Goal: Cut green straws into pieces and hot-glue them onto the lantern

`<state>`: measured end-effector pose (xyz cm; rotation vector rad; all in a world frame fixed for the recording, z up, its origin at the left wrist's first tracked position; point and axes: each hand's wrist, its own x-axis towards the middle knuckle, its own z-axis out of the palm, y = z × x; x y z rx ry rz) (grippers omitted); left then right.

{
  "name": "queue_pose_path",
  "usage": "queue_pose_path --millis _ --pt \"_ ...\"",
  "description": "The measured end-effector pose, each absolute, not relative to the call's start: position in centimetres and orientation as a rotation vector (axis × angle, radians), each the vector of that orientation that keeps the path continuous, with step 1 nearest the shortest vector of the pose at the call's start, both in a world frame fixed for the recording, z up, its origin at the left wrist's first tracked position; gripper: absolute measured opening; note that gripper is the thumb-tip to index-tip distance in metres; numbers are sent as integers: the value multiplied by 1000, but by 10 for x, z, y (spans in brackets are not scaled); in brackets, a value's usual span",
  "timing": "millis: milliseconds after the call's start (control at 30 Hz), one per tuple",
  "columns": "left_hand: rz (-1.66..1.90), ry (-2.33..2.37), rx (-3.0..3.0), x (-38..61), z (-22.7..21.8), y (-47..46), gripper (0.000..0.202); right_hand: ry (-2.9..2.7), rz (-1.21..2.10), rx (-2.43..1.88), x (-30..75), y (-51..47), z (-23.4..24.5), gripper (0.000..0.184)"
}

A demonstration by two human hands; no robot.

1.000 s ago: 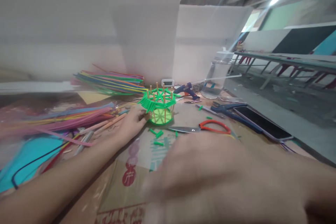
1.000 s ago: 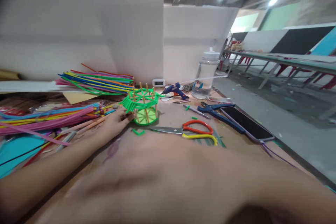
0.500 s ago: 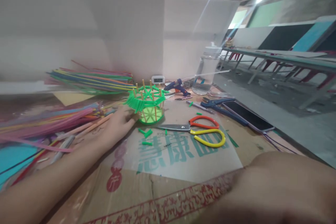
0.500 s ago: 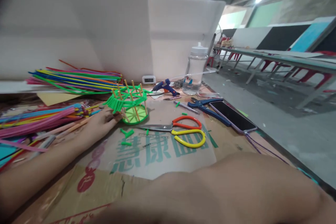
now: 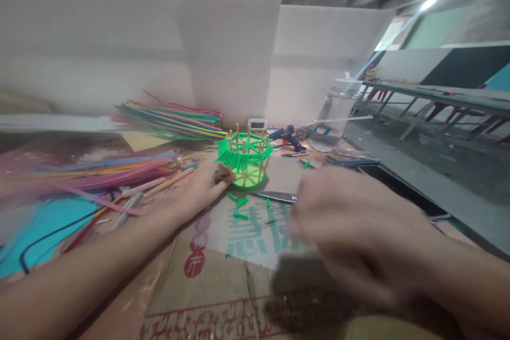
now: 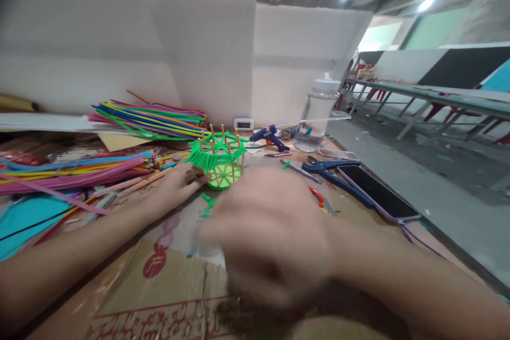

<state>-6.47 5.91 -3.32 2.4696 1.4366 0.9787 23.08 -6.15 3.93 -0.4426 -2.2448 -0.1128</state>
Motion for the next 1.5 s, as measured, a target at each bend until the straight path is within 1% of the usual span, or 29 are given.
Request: queue_pose_path --millis 67,133,233,367,533,733,1133,1333,1433,1500 --pt "947 1438 2505 -63 -32 57 24 -2228 -112 -465 204 -15 62 14" --pt "917 1431 2568 -61 -28 55 23 -2190 -205 -556 190 18 65 21" --pt "881 1397 2657 -58 -23 52 22 -2242 -261 -693 186 39 47 31" --pt "855 1404 2696 -56 -18 49 24 -2268 -238 -774 187 44 32 33" --pt "799 1425 2703 -55 -18 50 25 -2297 -159 -867 180 51 33 37" --pt "792 1431 2683 -56 -19 50 25 -2304 -114 -869 175 53 30 40" --pt "792 1440 2702 -55 -18 49 26 -2270 -217 -888 176 55 29 32" --pt "799 1422 2721 -55 -18 49 26 -2272 -215 -881 174 58 27 32" --pt "812 1421 2714 -56 -19 50 26 -2250 -229 -841 176 58 26 36" --pt "816 1417 2707 -56 -19 49 25 -2220 -252 -752 178 58 24 32"
